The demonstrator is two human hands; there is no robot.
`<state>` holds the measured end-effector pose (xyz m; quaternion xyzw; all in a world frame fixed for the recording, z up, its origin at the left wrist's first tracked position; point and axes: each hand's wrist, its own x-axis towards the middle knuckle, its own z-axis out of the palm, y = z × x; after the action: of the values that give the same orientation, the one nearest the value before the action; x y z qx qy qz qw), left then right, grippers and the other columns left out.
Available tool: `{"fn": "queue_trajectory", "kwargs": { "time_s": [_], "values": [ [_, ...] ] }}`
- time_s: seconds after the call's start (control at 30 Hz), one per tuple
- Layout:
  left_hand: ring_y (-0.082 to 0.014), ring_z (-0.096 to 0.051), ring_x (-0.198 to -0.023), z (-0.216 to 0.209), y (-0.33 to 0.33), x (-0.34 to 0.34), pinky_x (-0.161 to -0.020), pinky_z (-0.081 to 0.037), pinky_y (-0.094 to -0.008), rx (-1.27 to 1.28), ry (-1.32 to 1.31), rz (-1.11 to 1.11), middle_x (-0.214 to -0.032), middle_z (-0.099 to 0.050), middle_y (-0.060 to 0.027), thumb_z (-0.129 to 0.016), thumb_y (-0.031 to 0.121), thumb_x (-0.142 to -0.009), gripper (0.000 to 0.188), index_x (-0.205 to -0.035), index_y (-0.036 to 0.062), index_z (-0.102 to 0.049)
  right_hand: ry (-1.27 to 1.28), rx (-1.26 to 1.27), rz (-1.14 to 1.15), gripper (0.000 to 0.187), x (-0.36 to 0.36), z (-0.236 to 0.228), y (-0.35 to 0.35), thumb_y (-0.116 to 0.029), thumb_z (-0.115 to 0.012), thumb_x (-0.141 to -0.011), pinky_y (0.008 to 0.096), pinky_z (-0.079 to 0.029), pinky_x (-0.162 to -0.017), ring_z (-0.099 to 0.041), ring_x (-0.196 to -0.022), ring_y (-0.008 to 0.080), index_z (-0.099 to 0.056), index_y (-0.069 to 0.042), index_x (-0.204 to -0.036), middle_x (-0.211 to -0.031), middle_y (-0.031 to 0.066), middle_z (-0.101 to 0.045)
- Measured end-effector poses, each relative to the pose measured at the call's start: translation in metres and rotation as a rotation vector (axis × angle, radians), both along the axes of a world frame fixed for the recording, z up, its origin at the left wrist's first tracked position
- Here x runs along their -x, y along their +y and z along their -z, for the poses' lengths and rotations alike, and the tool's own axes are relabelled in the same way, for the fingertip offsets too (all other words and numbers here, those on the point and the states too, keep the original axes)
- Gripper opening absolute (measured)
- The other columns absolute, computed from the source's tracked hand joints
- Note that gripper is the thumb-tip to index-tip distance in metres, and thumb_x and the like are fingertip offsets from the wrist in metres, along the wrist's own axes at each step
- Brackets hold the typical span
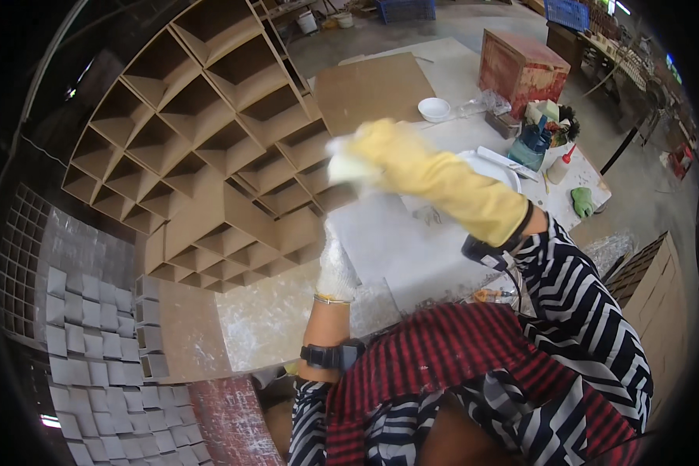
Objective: Applying glue or sealant to the edges and surfaces of small boxes for assembly in a manufacturing setting.
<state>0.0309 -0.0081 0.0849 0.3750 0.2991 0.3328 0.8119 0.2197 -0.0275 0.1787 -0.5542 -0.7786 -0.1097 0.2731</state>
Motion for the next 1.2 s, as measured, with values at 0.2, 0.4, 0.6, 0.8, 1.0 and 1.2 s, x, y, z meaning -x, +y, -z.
{"fn": "queue_trajectory", "kwargs": {
  "time_s": [0.2, 0.4, 0.6, 0.8, 1.0, 1.2],
  "values": [
    [-0.0262, -0.044, -0.122, -0.008, 0.018, 0.009, -0.103, -0.036, -0.0418, 0.037, -0.496, -0.207, -0.135, -0.046, -0.0066, -0.029, 0.047, -0.099, 0.051, -0.133, 0.0117, -0.042, 0.362, -0.456, 0.003, 0.065, -0.009, 0.036, -0.034, -0.007, -0.074, -0.058, 0.0425, -0.043, -0.092, -0.051, -0.110, 0.0341, -0.055, -0.007, -0.120, -0.108, 0.0155, -0.058],
    [-0.0255, -0.045, -0.119, 0.005, 0.026, -0.013, -0.101, -0.037, -0.0386, 0.019, -0.663, -0.132, -0.131, -0.047, -0.0109, -0.031, 0.041, -0.097, 0.048, -0.129, 0.0069, -0.042, 0.384, -0.469, -0.183, 0.054, 0.054, 0.040, -0.036, -0.009, -0.069, -0.066, 0.0381, -0.049, -0.073, -0.058, -0.083, 0.0326, -0.056, -0.008, -0.119, -0.094, 0.0119, -0.061],
    [-0.0278, -0.052, -0.105, 0.033, 0.047, -0.011, -0.095, -0.042, -0.0395, 0.024, -0.666, -0.142, -0.112, -0.055, -0.0121, -0.032, 0.038, -0.096, 0.041, -0.113, 0.0048, -0.049, 0.120, -0.277, -0.163, 0.038, 0.045, 0.026, -0.043, -0.019, -0.063, -0.077, 0.0371, -0.049, -0.063, -0.059, -0.072, 0.0254, -0.060, -0.011, -0.114, -0.084, 0.0072, -0.061],
    [-0.0267, -0.055, -0.100, 0.031, 0.064, -0.020, -0.093, -0.044, -0.0411, -0.796, -0.320, -0.262, -0.109, -0.056, -0.0137, -0.032, 0.022, -0.097, 0.028, -0.111, 0.0030, -0.046, 0.113, -0.656, -0.159, 0.039, 0.055, 0.028, -0.023, -0.020, -0.059, -0.078, 0.0378, -0.049, -0.059, -0.059, -0.069, 0.0226, -0.059, -0.014, -0.116, -0.080, 0.0052, -0.059],
    [-0.0255, -0.053, -0.107, 0.018, 0.032, -0.002, -0.091, -0.044, -0.0388, -0.149, -0.722, -0.102, -0.113, -0.055, -0.0110, -0.045, 0.029, -0.092, 0.041, -0.124, 0.0043, -0.047, -0.029, -0.453, -0.179, 0.041, 0.057, 0.015, -0.032, -0.017, -0.061, -0.076, 0.0377, -0.049, -0.059, -0.059, -0.063, 0.0234, -0.058, -0.014, -0.117, -0.083, 0.0043, -0.060],
    [-0.0260, -0.043, -0.124, 0.012, 0.028, -0.006, -0.104, -0.035, -0.0414, -1.210, 0.455, -0.394, -0.138, -0.041, -0.0116, -0.025, 0.039, -0.099, 0.052, -0.138, 0.0060, -0.035, 0.413, -0.781, 0.019, 0.046, 0.024, 0.008, -0.019, -0.017, -0.070, -0.067, 0.0382, -0.047, -0.061, -0.057, -0.067, 0.0286, -0.060, -0.011, -0.112, -0.083, 0.0089, -0.061]
  ]
}}
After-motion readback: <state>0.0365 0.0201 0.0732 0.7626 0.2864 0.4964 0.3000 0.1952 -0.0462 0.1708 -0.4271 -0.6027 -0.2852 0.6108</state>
